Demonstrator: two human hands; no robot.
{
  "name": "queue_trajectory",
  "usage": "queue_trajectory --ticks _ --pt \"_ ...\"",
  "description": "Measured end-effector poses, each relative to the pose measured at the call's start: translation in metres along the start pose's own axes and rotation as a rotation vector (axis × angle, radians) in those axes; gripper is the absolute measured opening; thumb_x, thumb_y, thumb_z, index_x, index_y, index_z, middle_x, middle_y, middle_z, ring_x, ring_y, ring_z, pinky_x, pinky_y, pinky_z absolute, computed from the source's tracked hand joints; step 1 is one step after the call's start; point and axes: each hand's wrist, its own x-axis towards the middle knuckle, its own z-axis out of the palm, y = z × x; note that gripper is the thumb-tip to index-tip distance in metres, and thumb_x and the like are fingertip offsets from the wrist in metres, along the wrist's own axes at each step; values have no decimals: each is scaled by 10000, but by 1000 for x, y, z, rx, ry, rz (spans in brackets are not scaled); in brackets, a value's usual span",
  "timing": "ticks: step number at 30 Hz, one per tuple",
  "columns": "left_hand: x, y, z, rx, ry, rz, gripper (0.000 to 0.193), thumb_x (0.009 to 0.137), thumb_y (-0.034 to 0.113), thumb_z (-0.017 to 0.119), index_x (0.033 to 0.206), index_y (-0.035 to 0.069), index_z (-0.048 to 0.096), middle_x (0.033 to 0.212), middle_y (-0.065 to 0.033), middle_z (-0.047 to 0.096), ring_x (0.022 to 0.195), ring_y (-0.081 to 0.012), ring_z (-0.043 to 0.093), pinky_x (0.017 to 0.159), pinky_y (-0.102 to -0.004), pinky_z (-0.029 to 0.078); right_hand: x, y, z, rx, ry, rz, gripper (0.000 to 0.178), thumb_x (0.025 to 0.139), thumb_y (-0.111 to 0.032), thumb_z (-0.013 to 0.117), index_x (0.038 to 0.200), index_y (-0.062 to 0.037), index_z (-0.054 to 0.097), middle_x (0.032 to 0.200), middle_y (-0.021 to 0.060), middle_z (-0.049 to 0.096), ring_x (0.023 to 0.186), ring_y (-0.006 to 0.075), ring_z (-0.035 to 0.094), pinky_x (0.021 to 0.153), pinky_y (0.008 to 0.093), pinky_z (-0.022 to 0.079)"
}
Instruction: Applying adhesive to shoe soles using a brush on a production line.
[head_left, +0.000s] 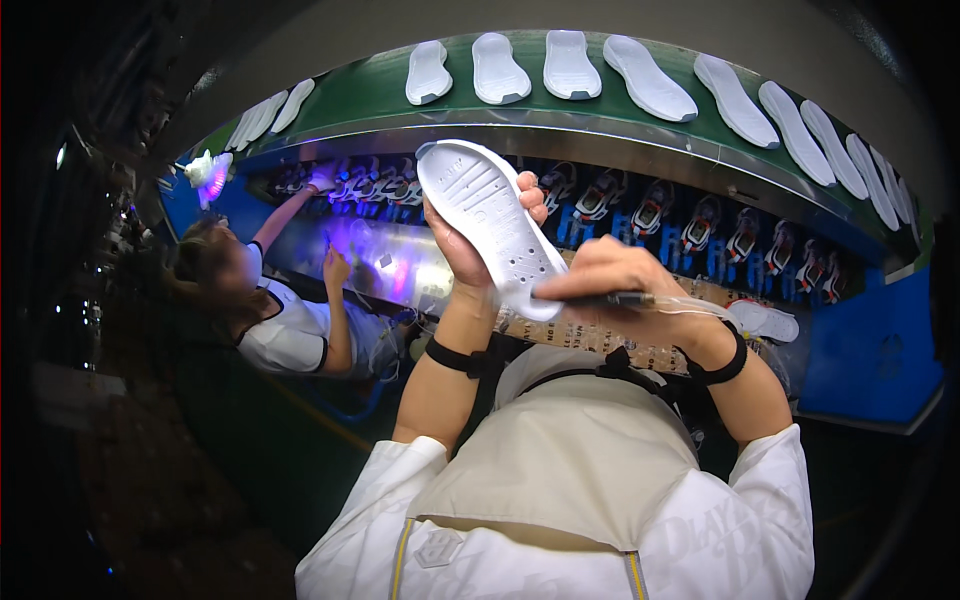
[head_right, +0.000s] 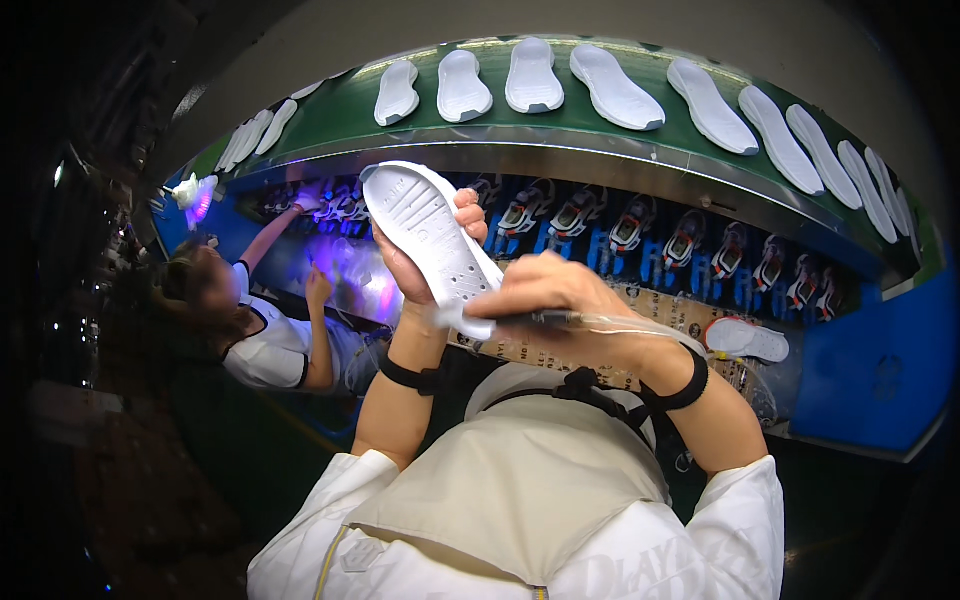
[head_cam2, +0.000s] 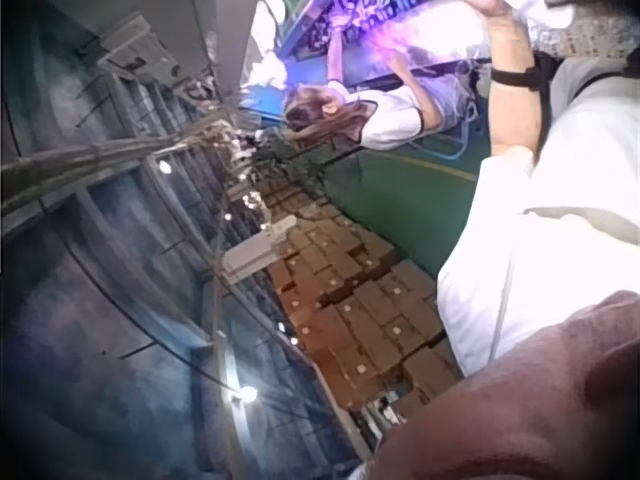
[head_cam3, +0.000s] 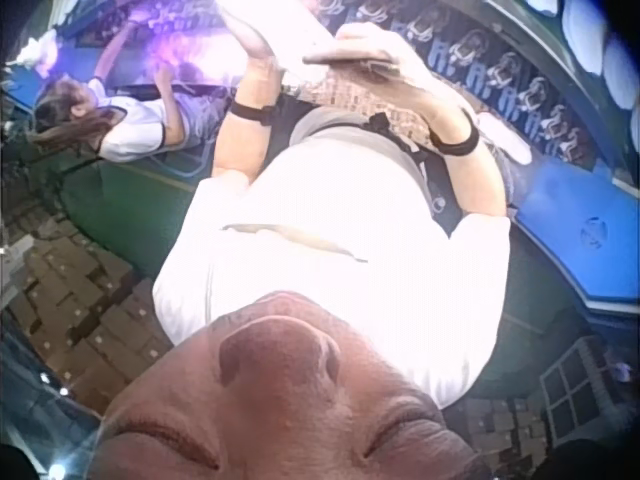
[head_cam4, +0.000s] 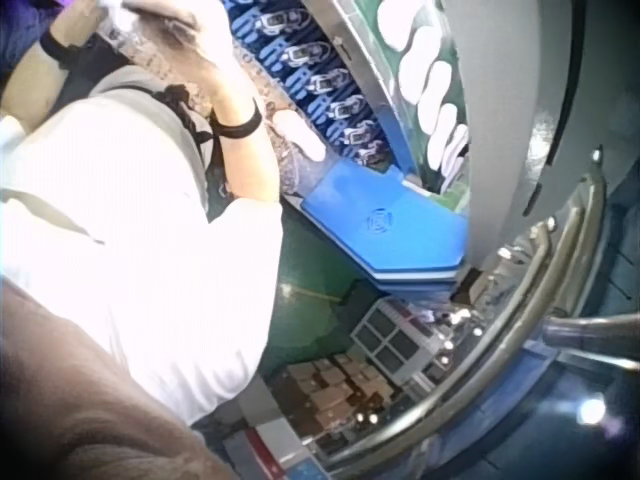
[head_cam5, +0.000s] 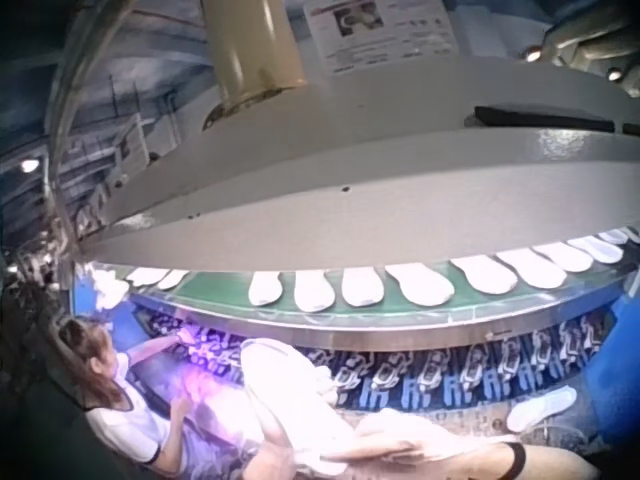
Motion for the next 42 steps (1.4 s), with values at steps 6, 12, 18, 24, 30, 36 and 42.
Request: queue_trajectory --ticks 6,12,18,24,30,36,42 --pt "17 12 17 203 -40 -71 1040 902 888 285 1356 -13 536 1158 -244 593 935 -309 599 814 -434 532 8 -6 -17 78 -216 -143 360 822 -133 842 1176 -134 781 817 33 613 833 225 571 780 372 416" --pt "33 16 27 286 -123 -153 1010 919 878 259 1344 16 569 1129 -278 645 935 -346 676 796 -457 578 9 -7 -20 -154 -69 -46 365 818 -107 840 1177 -129 778 818 40 619 808 220 561 790 373 408" --pt "53 20 37 646 -125 -296 1011 933 864 237 1336 8 594 1085 -286 698 879 -349 744 742 -442 638 21 -6 -30 -183 49 110 280 857 -146 816 1131 -118 769 919 56 667 864 246 617 785 393 451" --pt "72 20 35 930 -72 -526 739 1099 609 267 1385 -6 561 1104 -230 726 910 -312 760 792 -407 653 22 -6 -30 -189 -161 43 352 826 -91 816 1172 -122 758 976 74 691 912 285 646 831 412 498" --pt "84 2 42 1630 -47 -661 875 1033 704 361 1279 -72 682 1260 -281 688 1077 -306 678 1003 -399 503 19 -7 -34 -288 -395 60 387 755 -110 851 1134 -127 776 905 57 654 937 251 607 858 393 452" --pt "75 0 43 1652 -58 -637 988 998 782 332 1259 -99 695 1314 -312 652 1214 -356 629 1053 -412 471 14 -10 -25 -456 -199 -7 357 716 -65 847 1065 -105 787 828 53 644 791 258 594 780 383 445" --pt "62 21 45 1608 -40 -729 957 992 796 314 1304 -21 704 1357 -293 639 1251 -378 614 1087 -436 446 23 3 -17 -413 -57 -35 372 710 -39 835 1073 -94 772 821 61 620 812 274 582 791 405 446"
